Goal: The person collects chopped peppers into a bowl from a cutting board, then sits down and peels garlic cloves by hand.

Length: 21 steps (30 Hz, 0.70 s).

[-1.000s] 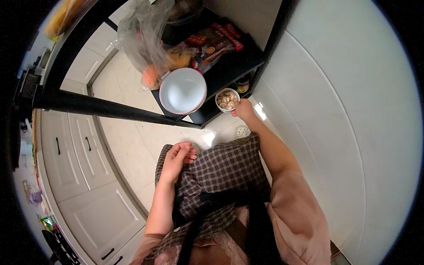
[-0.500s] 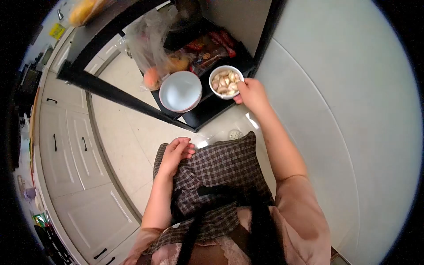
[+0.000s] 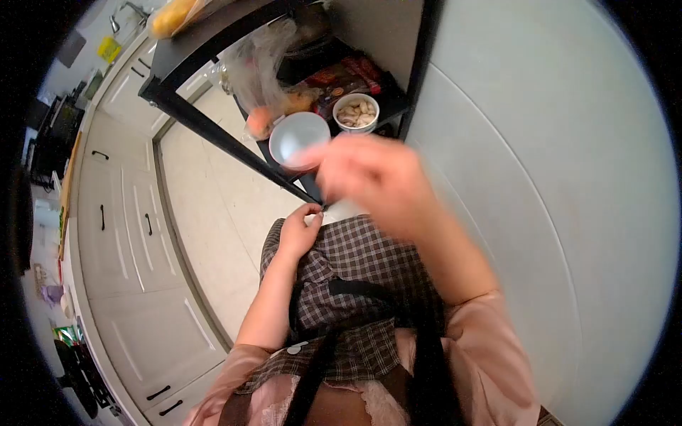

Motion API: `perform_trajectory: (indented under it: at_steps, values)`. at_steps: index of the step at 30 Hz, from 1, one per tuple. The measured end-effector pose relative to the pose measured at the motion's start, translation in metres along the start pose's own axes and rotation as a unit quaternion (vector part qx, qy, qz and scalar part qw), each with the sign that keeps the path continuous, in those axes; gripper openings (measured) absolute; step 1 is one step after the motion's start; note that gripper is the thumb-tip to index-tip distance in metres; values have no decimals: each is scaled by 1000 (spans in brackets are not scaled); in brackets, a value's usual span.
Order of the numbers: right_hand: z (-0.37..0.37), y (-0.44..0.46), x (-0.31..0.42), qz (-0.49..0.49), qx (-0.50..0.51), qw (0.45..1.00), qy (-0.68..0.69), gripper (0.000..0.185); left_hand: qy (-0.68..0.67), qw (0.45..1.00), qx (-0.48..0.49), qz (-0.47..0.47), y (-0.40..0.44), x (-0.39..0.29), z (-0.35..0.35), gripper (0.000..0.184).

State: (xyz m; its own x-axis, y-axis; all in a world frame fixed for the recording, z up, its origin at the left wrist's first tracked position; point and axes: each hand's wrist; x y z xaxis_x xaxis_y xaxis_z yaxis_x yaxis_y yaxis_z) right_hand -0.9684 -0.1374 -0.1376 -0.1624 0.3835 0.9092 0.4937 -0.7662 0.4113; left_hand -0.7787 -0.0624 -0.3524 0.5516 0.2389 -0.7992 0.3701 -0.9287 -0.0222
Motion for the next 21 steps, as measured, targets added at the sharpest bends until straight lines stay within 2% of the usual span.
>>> perform_trajectory:
  at_steps: [1,3,4,5,6,9,12,13,15,19,21]
  values:
    - [2,-15,29,-37,4,999,17,22,4,1000,5,7,0,-6,-1,26]
    - [-2,-50,74,-116,19,989,94,17,234,959,156,-40,-9,-17,-2,37]
    - [-9,-69,88,-160,27,975,153,12,262,951,164,-32,-11,-18,-2,45]
    - [-15,-87,97,-208,38,954,213,7,272,947,169,-29,-15,-21,-4,45]
    - [-20,-99,104,-257,57,925,275,3,254,954,157,-26,-20,-25,-9,45]
    - [-24,-99,110,-358,128,836,396,11,252,963,100,-9,-30,-23,-24,42]
    - [-10,-87,113,-308,200,833,414,21,322,946,-1,34,-50,-10,-45,39]
    - [-2,-84,116,-330,178,822,428,21,322,946,-4,33,-58,-6,-51,39]
    - [3,-80,122,-377,135,797,452,20,236,971,-42,-14,-71,-6,-58,37]
    - [3,-96,125,-401,82,789,459,21,177,968,-165,61,-86,6,-52,29]
    - [2,-90,131,-373,152,789,464,20,181,969,-166,39,-87,5,-53,29]
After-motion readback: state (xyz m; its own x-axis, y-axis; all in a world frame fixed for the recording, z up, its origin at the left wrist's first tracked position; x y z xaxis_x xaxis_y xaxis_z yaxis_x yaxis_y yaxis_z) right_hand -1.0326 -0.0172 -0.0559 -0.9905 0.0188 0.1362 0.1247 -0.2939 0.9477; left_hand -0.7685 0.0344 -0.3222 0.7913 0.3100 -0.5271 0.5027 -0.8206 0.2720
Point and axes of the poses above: each hand's wrist, its own y-axis towards the middle knuckle, its own z-axis out of the palm, x = y × z, and after that the axes turned 6 degrees about -x, right-handed
